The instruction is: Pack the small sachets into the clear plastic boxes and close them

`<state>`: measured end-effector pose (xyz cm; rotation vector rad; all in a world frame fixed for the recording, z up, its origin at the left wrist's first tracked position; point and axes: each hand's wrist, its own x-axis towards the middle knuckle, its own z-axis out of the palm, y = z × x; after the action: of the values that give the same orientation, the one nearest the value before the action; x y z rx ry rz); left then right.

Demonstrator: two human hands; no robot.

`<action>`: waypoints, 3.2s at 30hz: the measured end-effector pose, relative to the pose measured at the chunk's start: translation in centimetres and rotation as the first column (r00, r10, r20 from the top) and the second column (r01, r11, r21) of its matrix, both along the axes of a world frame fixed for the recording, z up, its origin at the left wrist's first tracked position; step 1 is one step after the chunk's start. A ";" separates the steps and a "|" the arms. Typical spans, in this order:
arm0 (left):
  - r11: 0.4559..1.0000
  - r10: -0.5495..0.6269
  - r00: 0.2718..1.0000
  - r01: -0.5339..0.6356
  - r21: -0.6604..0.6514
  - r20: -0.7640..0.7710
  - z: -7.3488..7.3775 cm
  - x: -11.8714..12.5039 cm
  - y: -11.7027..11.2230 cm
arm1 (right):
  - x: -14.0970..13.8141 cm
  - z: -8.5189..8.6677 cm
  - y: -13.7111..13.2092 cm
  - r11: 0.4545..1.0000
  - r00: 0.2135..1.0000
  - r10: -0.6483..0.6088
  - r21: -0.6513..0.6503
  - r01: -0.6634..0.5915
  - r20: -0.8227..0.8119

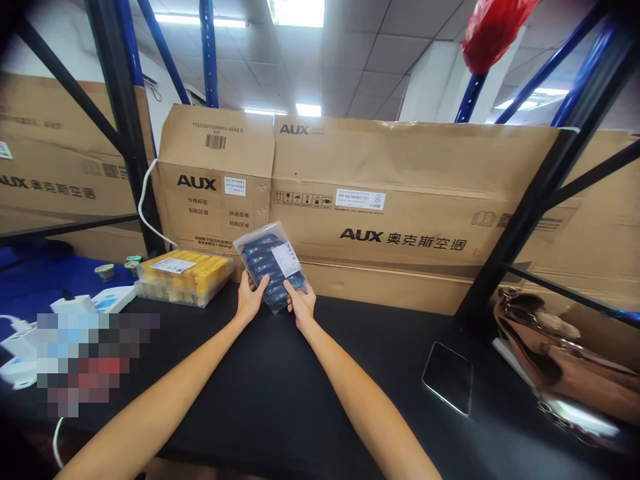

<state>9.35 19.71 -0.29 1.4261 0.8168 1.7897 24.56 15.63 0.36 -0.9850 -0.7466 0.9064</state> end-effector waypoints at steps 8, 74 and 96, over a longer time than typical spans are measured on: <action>0.947 0.317 0.946 -0.311 0.086 -0.066 1.4 -1.8 -0.2 | -0.5 -0.2 -0.1 0.991 0.990 0.110 -0.084 -0.102 0.092; 0.996 0.013 0.992 -0.002 -0.090 0.124 6.3 1.0 -11.1 | 4.1 6.9 -15.2 0.933 0.941 0.338 0.128 -0.336 0.004; 0.822 0.568 0.668 -0.424 0.381 -0.482 5.3 -13.5 -3.1 | 12.4 -0.7 -26.2 0.664 0.331 -0.591 0.211 0.717 0.735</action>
<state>-4.19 16.61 5.02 2.1255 1.4743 1.9005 36.94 -10.58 -0.34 -1.6926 -0.8493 -0.2726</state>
